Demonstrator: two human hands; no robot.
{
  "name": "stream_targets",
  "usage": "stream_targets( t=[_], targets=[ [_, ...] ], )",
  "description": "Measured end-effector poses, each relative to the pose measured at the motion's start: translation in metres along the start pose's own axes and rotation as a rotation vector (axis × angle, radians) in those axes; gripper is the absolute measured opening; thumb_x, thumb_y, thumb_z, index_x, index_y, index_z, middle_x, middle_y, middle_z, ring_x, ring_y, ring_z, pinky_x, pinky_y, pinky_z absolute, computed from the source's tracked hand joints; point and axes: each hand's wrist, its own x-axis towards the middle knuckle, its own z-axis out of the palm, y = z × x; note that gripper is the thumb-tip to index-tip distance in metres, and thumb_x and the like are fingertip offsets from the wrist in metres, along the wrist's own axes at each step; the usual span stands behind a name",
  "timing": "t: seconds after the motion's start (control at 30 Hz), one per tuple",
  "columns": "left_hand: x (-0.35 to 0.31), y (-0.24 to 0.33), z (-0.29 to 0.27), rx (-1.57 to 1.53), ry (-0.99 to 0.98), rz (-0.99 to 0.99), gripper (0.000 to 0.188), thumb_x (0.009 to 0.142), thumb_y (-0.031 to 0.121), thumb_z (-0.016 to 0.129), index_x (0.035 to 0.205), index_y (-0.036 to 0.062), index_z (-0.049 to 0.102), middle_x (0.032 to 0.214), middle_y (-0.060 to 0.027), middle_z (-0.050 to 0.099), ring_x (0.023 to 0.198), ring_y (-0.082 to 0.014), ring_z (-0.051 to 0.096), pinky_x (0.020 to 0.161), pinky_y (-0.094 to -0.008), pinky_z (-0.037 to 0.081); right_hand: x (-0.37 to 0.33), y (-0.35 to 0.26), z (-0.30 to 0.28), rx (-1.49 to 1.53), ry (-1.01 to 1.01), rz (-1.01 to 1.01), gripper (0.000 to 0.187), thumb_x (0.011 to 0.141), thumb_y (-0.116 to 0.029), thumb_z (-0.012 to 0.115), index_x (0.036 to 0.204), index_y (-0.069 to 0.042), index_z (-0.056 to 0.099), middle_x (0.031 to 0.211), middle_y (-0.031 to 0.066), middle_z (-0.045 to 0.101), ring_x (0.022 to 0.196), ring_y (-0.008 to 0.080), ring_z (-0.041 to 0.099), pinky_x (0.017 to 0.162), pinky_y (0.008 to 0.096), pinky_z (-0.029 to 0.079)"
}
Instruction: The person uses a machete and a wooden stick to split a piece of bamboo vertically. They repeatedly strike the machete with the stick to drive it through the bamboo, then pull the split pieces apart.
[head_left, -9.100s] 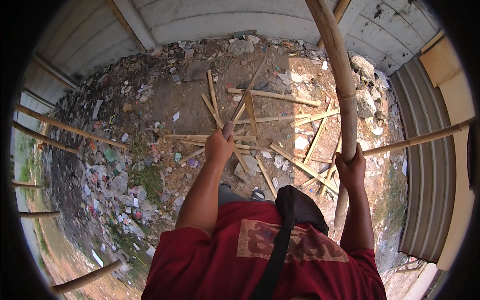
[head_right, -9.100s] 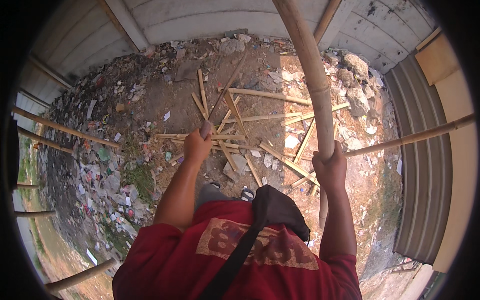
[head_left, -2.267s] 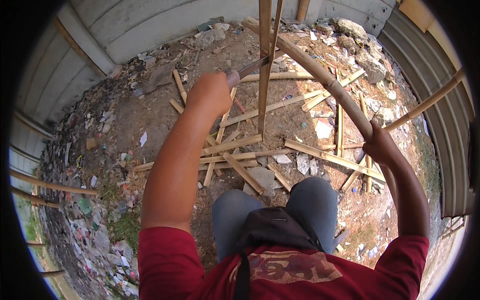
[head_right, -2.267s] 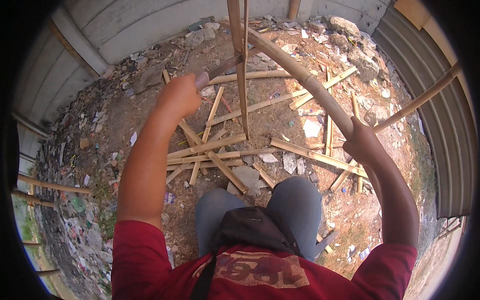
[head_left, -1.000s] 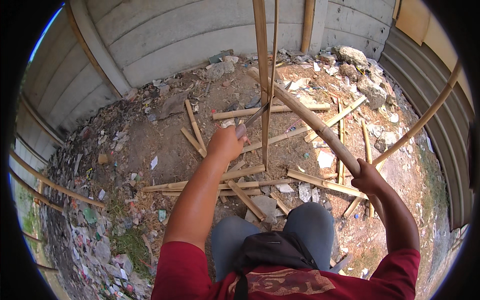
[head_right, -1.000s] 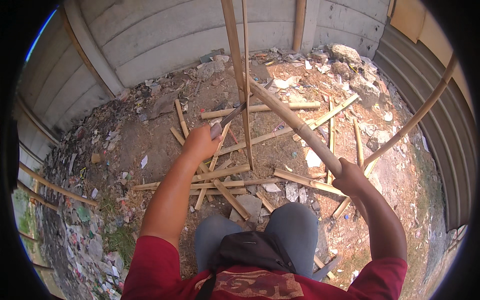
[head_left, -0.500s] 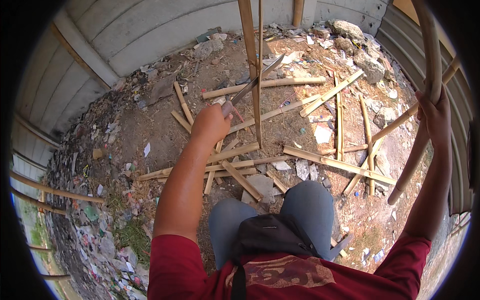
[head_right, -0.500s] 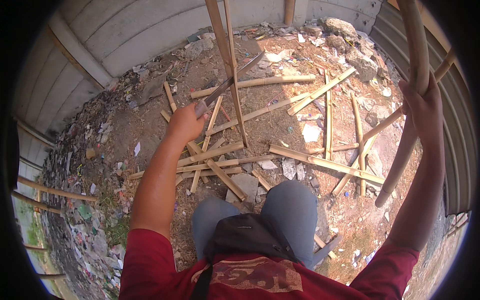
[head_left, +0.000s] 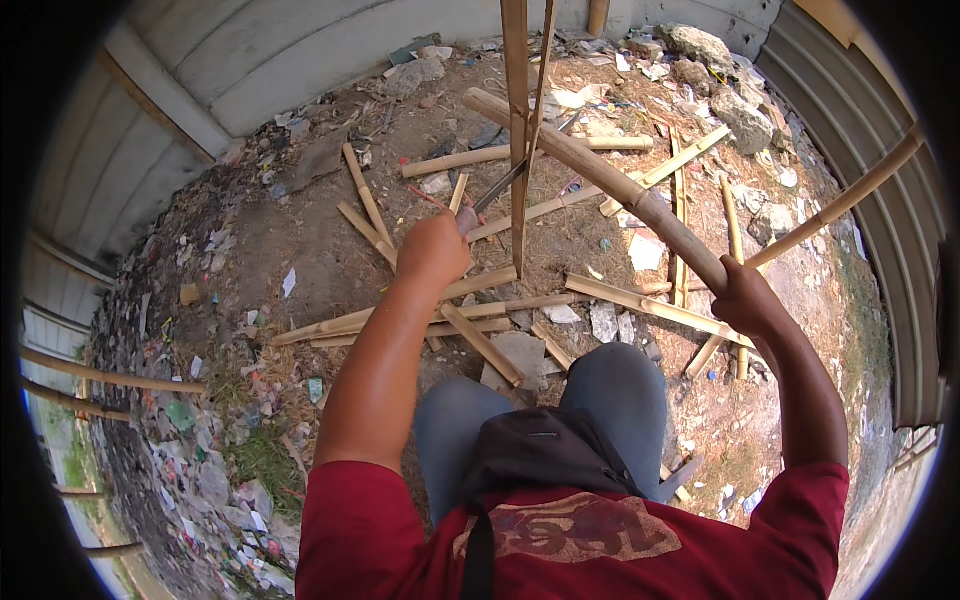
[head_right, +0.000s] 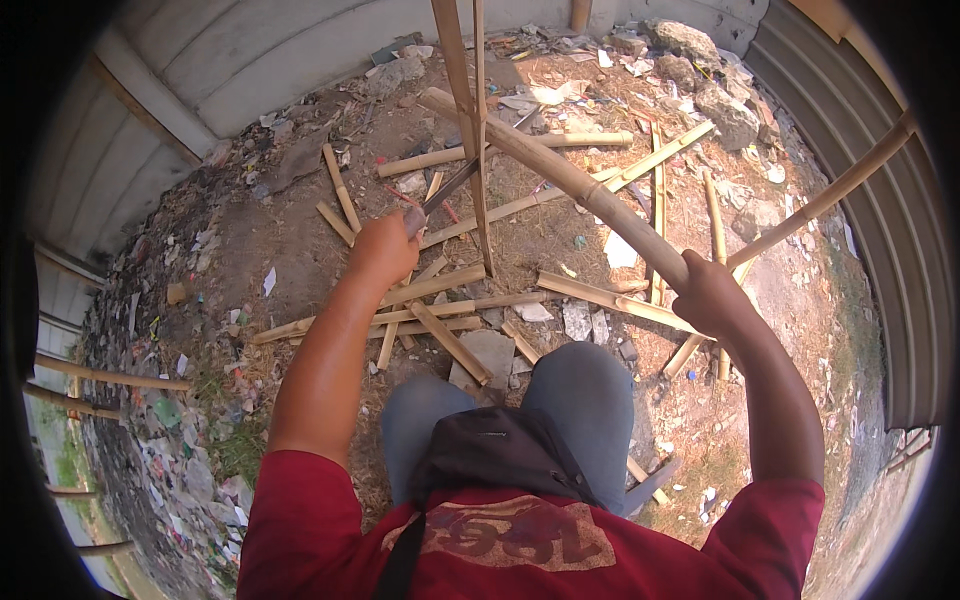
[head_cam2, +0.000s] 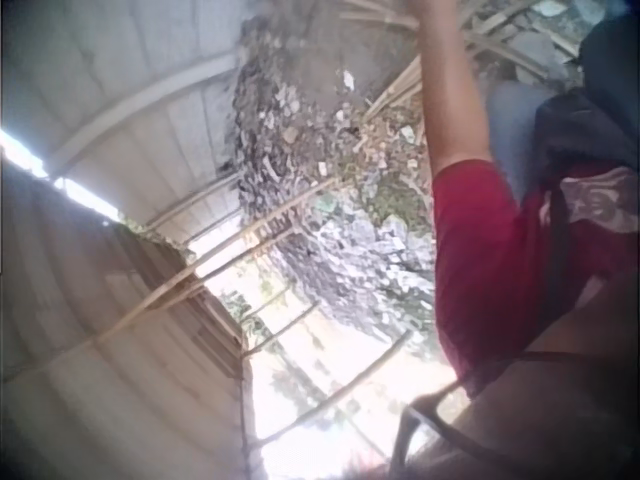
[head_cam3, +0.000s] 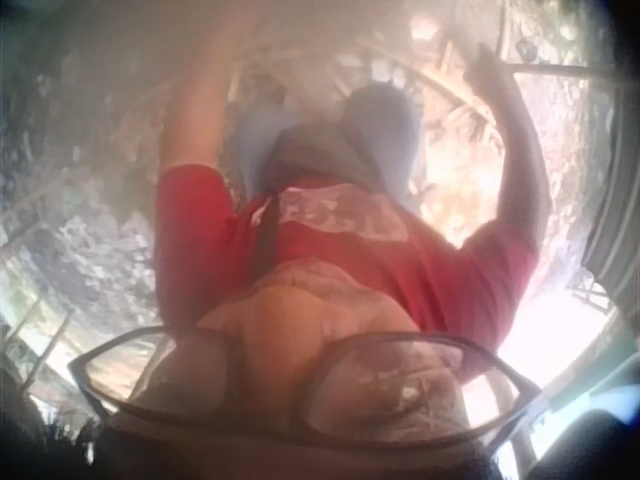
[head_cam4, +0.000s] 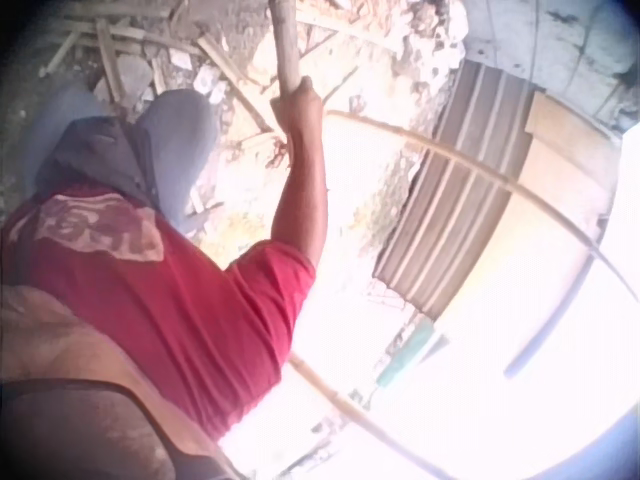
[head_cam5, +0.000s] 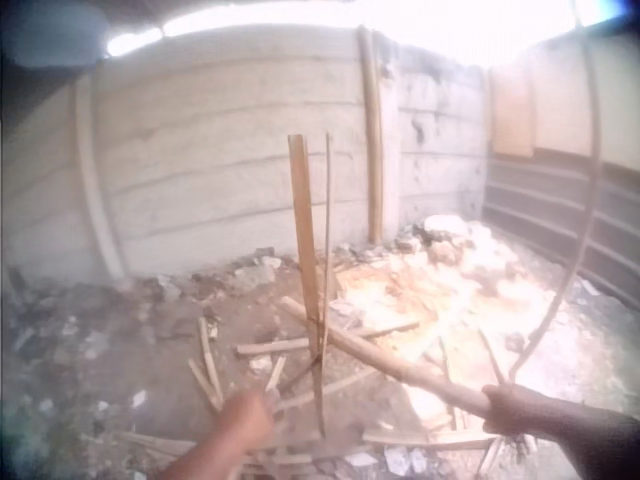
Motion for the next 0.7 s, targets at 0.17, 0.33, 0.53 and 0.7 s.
stream_targets(
  t=[0.17,0.33,0.53,0.7],
  targets=[
    [0.004,-0.003,-0.002,0.013,0.019,0.024,0.027,0.091,0.022,0.067,0.105,-0.0014,0.067,0.099,-0.0229,0.072,0.095,-0.0409,0.069,0.083,-0.0498,0.056,-0.013,0.002,-0.038,0.22,0.184,-0.032,0.04,0.076,-0.003,0.065,0.115,0.001,0.057,0.093,0.0181,0.067,0.095,0.0302,0.066,0.087,0.0411,0.049],
    [0.007,-0.01,0.001,0.019,0.013,0.019,0.027,0.09,0.021,0.068,0.106,-0.001,0.068,0.098,-0.0227,0.072,0.095,-0.0397,0.07,0.083,-0.0495,0.056,-0.019,0.006,-0.085,0.597,0.524,-0.168,0.05,0.083,-0.004,0.065,0.132,0.002,0.052,0.078,0.0028,0.057,0.058,0.0088,0.053,0.051,0.0269,0.043],
    [0.017,-0.016,0.015,-0.039,0.053,0.023,0.026,0.09,0.023,0.066,0.104,0.0005,0.066,0.095,-0.0228,0.071,0.092,-0.0418,0.068,0.08,-0.0509,0.054,0.019,0.012,0.003,0.505,0.396,-0.075,0.058,0.078,-0.009,0.067,0.131,0.004,0.05,0.09,0.0153,0.064,0.08,0.0234,0.067,0.071,0.0366,0.054],
    [0.012,-0.009,0.011,0.041,-0.088,-0.033,0.025,0.092,0.021,0.066,0.106,0.0009,0.069,0.1,-0.0223,0.072,0.095,-0.0398,0.07,0.084,-0.0504,0.056,0.027,0.013,0.075,0.177,-0.075,0.039,0.057,0.073,-0.012,0.07,0.126,0.002,0.054,0.109,0.0282,0.068,0.105,0.0426,0.066,0.091,0.0457,0.05]
  ],
)
